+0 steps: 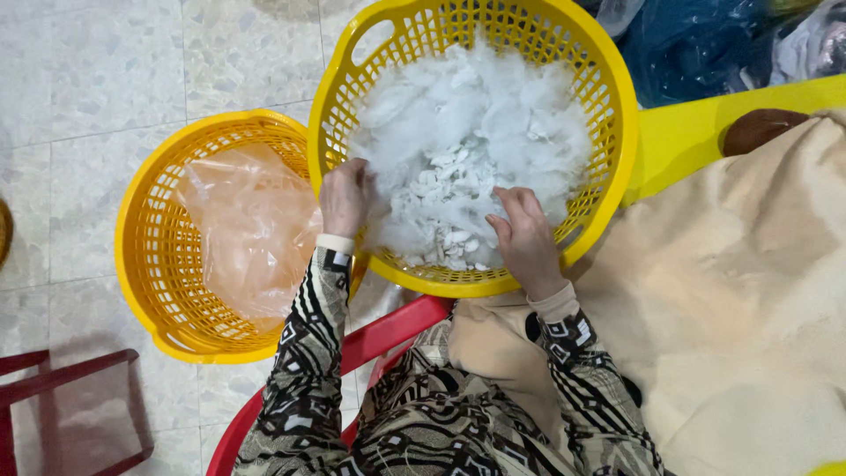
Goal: The person repeatedly takes handfuls of white synthetic filling from a yellow basket and pushes them into a beige fabric cushion cover with black circular patches. The person adjusts the cover and continues stuffing the filling by hand.
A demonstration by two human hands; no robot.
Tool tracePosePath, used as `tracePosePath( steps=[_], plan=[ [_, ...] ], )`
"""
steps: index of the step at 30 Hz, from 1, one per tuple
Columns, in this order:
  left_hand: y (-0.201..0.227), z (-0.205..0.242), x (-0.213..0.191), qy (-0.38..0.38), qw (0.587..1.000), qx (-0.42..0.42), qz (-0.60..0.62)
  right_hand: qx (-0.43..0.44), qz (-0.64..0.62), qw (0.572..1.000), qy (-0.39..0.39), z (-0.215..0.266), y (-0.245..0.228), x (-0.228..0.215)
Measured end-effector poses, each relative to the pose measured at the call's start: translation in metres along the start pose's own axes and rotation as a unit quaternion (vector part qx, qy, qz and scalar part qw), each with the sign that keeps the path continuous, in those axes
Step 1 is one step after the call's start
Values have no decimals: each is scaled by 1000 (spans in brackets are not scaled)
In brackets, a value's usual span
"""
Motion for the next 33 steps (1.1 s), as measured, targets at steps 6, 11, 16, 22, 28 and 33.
tracePosePath(
  steps=[6,11,16,22,28,33],
  plan=[
    [36,3,4,-27,928,-94,359,30,-127,991,17,7,6,20],
    [66,27,54,-64,876,-156,451,195,-439,877,-17,-4,38,75],
    [35,12,91,18,842,-189,505,190,-346,918,-40,14,60,89],
    [-18,-48,96,137,832,-215,493,98,-283,954,-33,48,47,40],
    [-9,-89,43,173,904,-52,387,247,-268,931,19,78,82,-12],
    [62,-30,57,-191,980,-49,-6,249,-412,876,37,60,107,18]
  ],
)
Point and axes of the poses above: each hand's wrist, its own z-axis away from the middle knuckle, its own x-axis out of the palm, y = z × x, the point moved 5 cm from there along -z, towards the middle knuckle, and after that the axes turned 5 degrees about z, right-handed, at the moved point
